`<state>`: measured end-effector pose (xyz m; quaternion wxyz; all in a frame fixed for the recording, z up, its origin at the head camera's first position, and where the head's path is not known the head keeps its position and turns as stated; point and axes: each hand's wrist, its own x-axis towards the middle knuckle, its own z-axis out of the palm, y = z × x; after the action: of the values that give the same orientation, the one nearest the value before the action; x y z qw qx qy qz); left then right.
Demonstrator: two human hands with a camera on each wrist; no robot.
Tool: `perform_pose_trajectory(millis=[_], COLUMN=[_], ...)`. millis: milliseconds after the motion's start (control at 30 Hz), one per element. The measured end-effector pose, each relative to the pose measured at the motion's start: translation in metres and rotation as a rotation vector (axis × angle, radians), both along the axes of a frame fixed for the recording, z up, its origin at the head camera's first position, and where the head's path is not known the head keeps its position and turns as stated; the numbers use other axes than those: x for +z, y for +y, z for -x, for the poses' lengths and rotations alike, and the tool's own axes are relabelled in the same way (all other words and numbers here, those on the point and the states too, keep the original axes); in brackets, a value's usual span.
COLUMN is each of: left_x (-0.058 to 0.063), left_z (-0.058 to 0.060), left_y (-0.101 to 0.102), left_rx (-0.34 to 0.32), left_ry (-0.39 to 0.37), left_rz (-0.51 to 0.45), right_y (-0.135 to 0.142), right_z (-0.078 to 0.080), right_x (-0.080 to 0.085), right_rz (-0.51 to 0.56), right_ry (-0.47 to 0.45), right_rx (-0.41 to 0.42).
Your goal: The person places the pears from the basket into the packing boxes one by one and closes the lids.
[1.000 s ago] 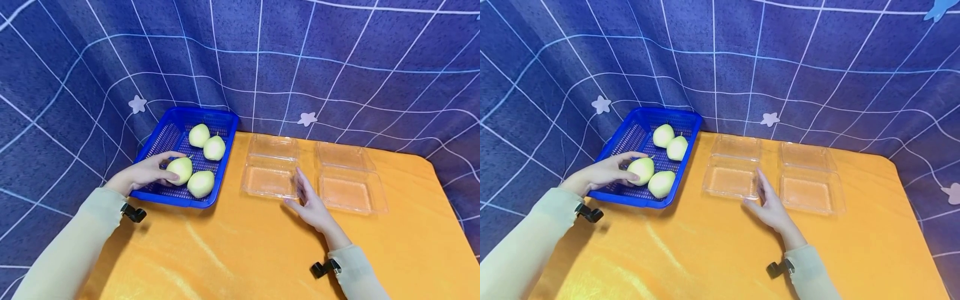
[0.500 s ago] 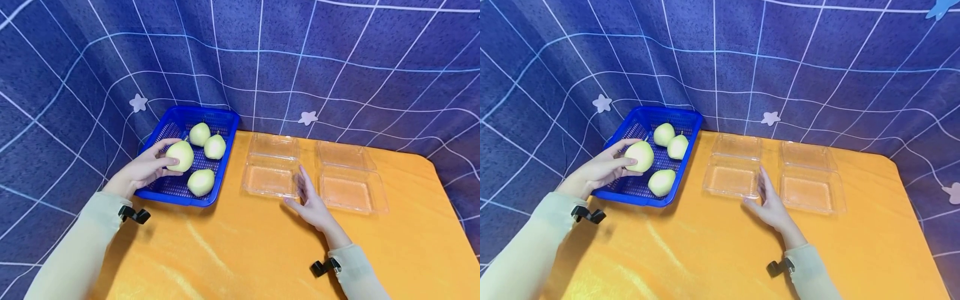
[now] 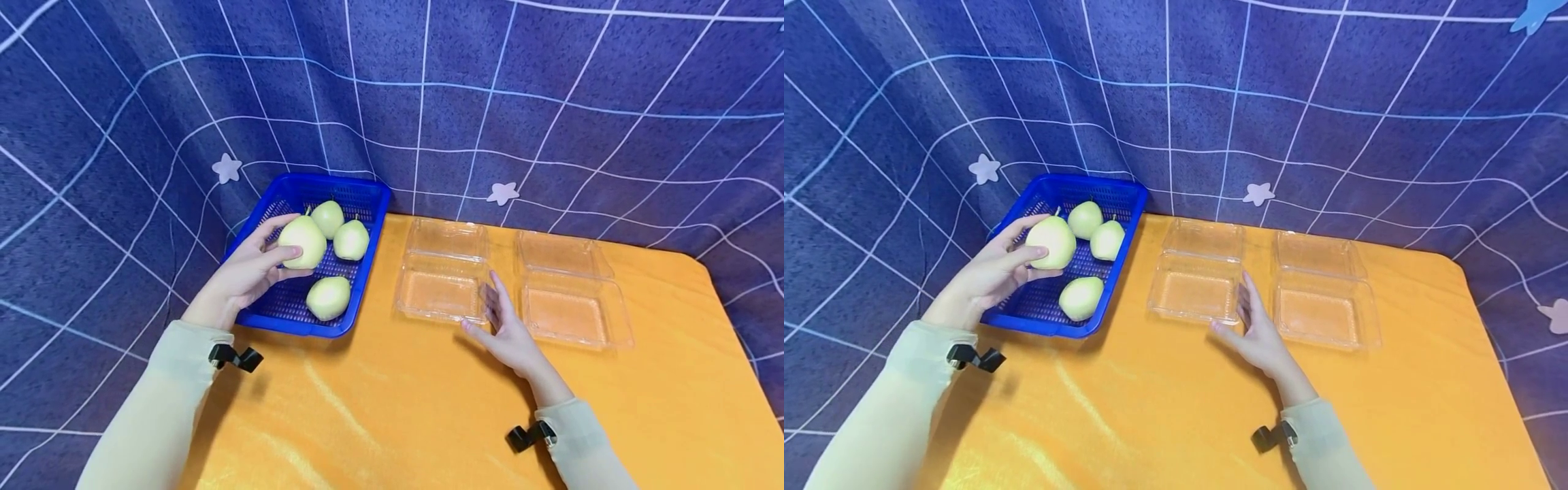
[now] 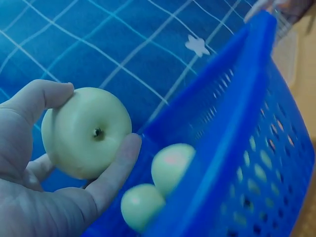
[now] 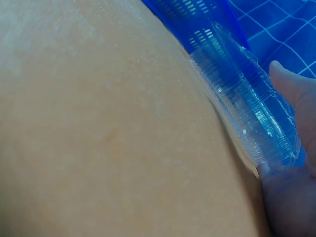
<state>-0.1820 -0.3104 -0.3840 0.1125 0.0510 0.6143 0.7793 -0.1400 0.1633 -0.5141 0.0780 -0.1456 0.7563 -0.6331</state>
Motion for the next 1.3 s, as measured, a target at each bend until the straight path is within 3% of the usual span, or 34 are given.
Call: perform_pose_trajectory(millis=[167,400,733,1033,1300], left_x=[0.008,0.017,0.028,0.03,0.021], left_z=[-0.001,0.004,0.007,0.004,-0.009], left_y=[0.017,0.043,0.082,0.124,0.163], left_rx=[0.0,0.018,0.043,0.057,0.033], left_ry=[0.033,0.065,0.009,-0.037,-0.046], left_rz=[-0.03,0.071,0.025,0.011,-0.026], right_y=[0.001,0.0,0.0,0.001,0.0], right_z=[0.001,0.001,0.001,0.0,0.0], right_x=[-0.002,-0.002,-0.002,-0.001,-0.001], right_rz=[-0.02,-0.024,0.006,0.014,0.014], right_ry=[0.019,0.007,0.014,0.018,0.014], right_rx=[-0.007,-0.006,-0.012,-0.008,-0.012])
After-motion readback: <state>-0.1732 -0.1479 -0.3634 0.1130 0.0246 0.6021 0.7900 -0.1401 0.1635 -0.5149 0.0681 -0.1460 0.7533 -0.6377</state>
